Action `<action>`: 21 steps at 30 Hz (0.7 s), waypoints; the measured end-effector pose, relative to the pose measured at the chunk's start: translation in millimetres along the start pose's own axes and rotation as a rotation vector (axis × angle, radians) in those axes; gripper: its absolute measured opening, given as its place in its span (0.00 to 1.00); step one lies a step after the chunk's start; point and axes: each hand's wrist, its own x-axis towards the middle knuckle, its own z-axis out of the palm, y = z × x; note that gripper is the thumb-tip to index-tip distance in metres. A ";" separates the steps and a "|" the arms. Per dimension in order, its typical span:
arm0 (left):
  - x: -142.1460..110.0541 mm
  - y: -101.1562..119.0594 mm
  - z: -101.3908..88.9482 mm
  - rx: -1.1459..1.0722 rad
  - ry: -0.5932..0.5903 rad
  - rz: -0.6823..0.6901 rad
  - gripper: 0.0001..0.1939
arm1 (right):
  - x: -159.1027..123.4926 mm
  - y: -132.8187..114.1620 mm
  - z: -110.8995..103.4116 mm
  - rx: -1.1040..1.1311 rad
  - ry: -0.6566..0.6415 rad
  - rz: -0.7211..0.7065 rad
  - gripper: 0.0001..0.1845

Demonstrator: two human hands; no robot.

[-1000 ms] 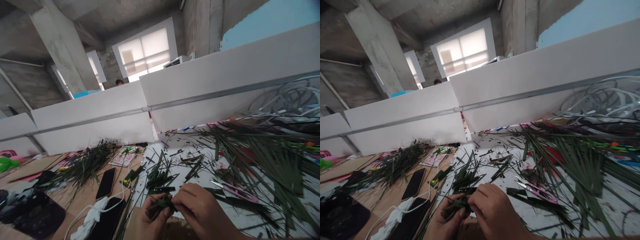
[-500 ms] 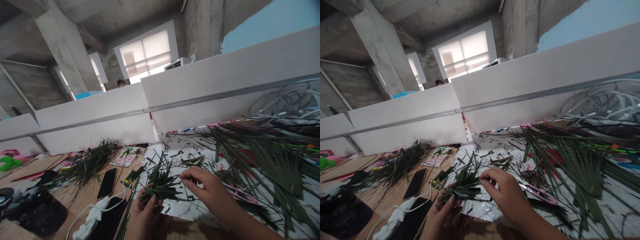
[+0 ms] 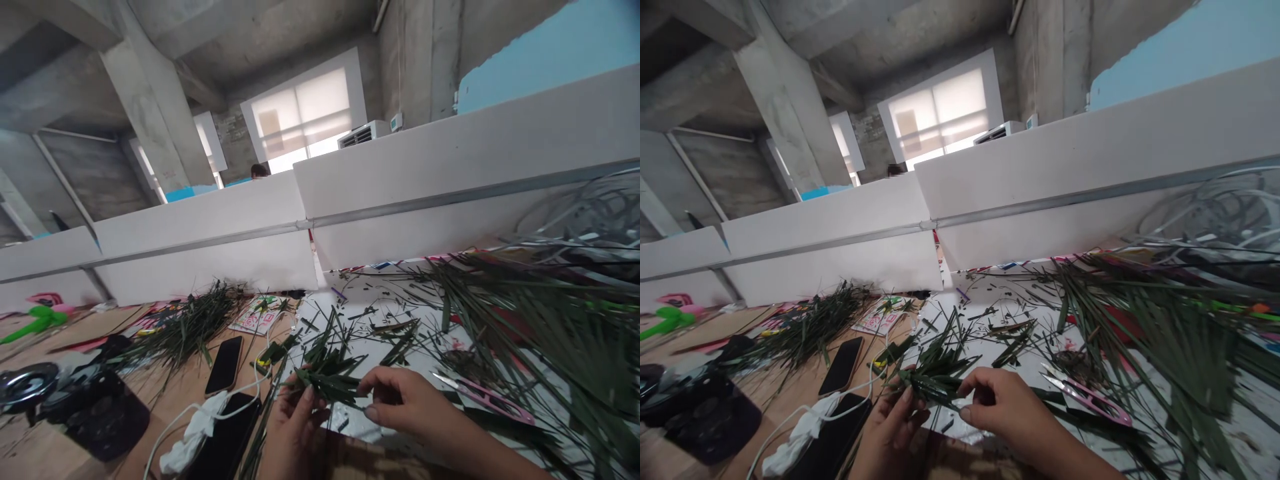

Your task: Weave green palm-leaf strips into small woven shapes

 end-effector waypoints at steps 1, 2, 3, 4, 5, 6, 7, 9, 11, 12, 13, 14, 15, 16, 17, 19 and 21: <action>-0.7 -0.2 1.4 -0.008 0.008 0.007 0.25 | -0.1 0.3 1.0 0.005 -0.006 0.007 0.15; -1.5 -0.4 2.8 -0.015 0.013 0.006 0.25 | -0.2 0.3 2.2 0.009 -0.015 0.016 0.14; -2.3 -0.5 4.1 -0.017 0.011 -0.002 0.24 | 0.0 0.4 3.5 0.016 -0.027 0.023 0.14; -3.2 -0.8 5.2 -0.016 0.005 -0.016 0.24 | 0.4 0.5 4.8 0.030 -0.039 0.026 0.13; -3.8 -1.1 5.9 -0.011 -0.007 -0.034 0.24 | 1.1 0.7 6.0 0.055 -0.049 0.027 0.12; -4.3 -1.7 6.2 -0.006 -0.022 -0.051 0.24 | 1.9 1.2 7.2 0.088 -0.054 0.026 0.11; -4.5 -2.6 6.0 -0.003 -0.041 -0.065 0.24 | 2.8 1.8 8.1 0.123 -0.052 0.025 0.10; -4.4 -5.3 4.5 0.002 -0.087 -0.095 0.25 | 4.2 3.2 9.5 0.180 -0.027 0.021 0.10; -4.2 -8.3 2.3 0.017 -0.147 -0.162 0.25 | 4.6 4.0 10.3 0.200 0.007 0.003 0.10; -4.2 -9.5 1.4 0.025 -0.176 -0.195 0.25 | 4.1 3.9 10.5 0.190 0.027 -0.014 0.10; -4.3 -10.4 0.7 0.025 -0.201 -0.215 0.26 | 3.1 3.3 10.7 0.166 0.051 -0.040 0.10; -4.5 -10.8 0.3 0.023 -0.229 -0.225 0.26 | 1.8 2.4 11.0 0.131 0.077 -0.068 0.09; -4.7 -11.0 0.1 0.026 -0.260 -0.228 0.25 | 0.1 1.1 11.4 0.087 0.100 -0.095 0.09; -4.9 -11.1 -0.1 0.034 -0.286 -0.222 0.24 | -1.8 -0.4 12.0 0.043 0.119 -0.118 0.09; -4.9 -11.3 -0.4 0.048 -0.302 -0.208 0.23 | -3.8 -1.8 12.9 0.000 0.132 -0.137 0.09; -4.2 -13.6 -1.6 0.095 -0.309 -0.170 0.22 | -7.2 -3.9 15.0 -0.086 0.145 -0.166 0.09; -2.5 -18.8 -3.3 0.134 -0.291 -0.101 0.23 | -9.6 -3.7 17.3 -0.171 0.150 -0.202 0.09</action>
